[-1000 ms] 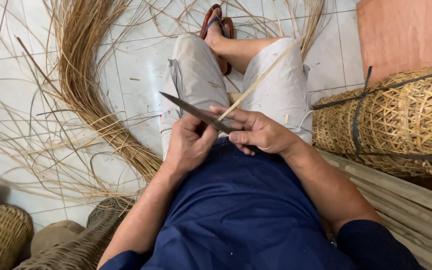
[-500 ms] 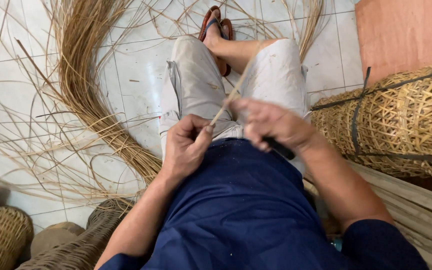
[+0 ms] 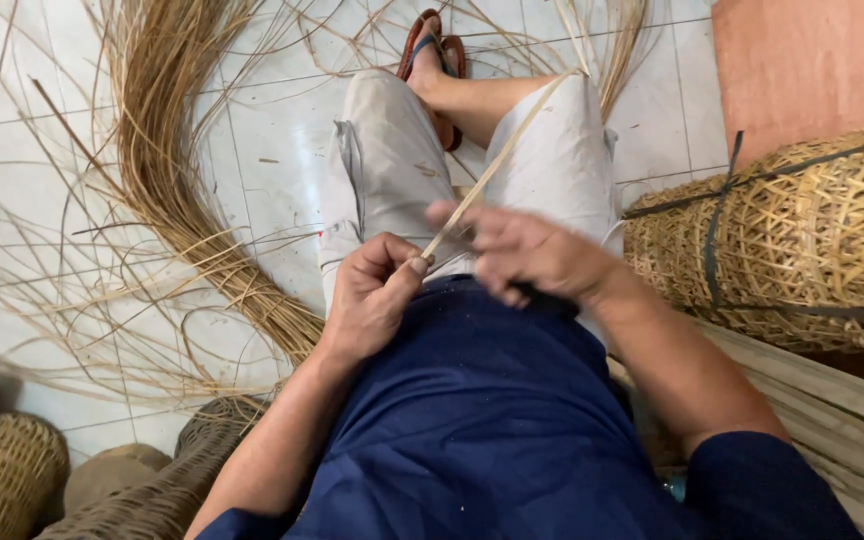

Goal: The person sits on the floor and uses a knife to split and shave thin bamboo strips. They repeatedly hold the strip, split it lengthwise, and shave it to a finer width, discarding offcuts onto the floor.

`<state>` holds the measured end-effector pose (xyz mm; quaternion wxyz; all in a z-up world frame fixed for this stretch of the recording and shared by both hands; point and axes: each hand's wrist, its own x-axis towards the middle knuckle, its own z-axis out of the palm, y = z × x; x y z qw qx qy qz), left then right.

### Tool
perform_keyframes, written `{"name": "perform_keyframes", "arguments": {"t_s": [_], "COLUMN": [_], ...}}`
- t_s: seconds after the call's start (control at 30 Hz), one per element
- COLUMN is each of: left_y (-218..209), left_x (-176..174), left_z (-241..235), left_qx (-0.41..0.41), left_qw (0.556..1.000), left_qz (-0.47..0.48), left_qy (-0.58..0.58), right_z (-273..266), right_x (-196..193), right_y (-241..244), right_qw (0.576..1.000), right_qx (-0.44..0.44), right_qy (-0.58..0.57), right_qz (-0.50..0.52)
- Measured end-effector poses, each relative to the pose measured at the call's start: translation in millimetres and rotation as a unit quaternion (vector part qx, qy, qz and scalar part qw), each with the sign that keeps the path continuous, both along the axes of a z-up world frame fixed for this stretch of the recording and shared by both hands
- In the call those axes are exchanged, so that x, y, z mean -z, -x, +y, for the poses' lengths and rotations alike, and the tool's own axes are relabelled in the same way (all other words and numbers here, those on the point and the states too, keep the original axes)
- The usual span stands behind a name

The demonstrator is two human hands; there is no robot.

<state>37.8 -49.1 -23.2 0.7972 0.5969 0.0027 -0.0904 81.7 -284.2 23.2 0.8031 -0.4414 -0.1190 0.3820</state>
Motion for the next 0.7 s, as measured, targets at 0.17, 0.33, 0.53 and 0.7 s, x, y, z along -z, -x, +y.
{"name": "perform_keyframes", "arguments": {"t_s": [0.17, 0.33, 0.53, 0.7], "left_y": [10.9, 26.7, 5.0, 14.1], "left_x": [-20.2, -4.0, 12.1, -13.9], "left_z": [6.3, 24.8, 4.9, 31.0], "left_qx": [0.018, 0.034, 0.034, 0.089], "left_qw": [1.0, 0.996, 0.999, 0.993], "left_qz": [0.02, 0.043, -0.019, 0.02], "left_qy": [-0.014, -0.078, 0.003, -0.08], "right_z": [-8.4, -63.3, -8.1, -60.9], "right_x": [3.4, 4.1, 21.2, 46.8], "right_y": [-11.8, -50.0, 0.8, -40.4], "right_qw": [0.999, 0.993, 0.999, 0.996], "right_qx": [0.048, 0.037, -0.049, 0.063], "right_qy": [-0.005, -0.108, -0.011, -0.056], "right_qz": [-0.024, -0.008, -0.002, -0.008]}}
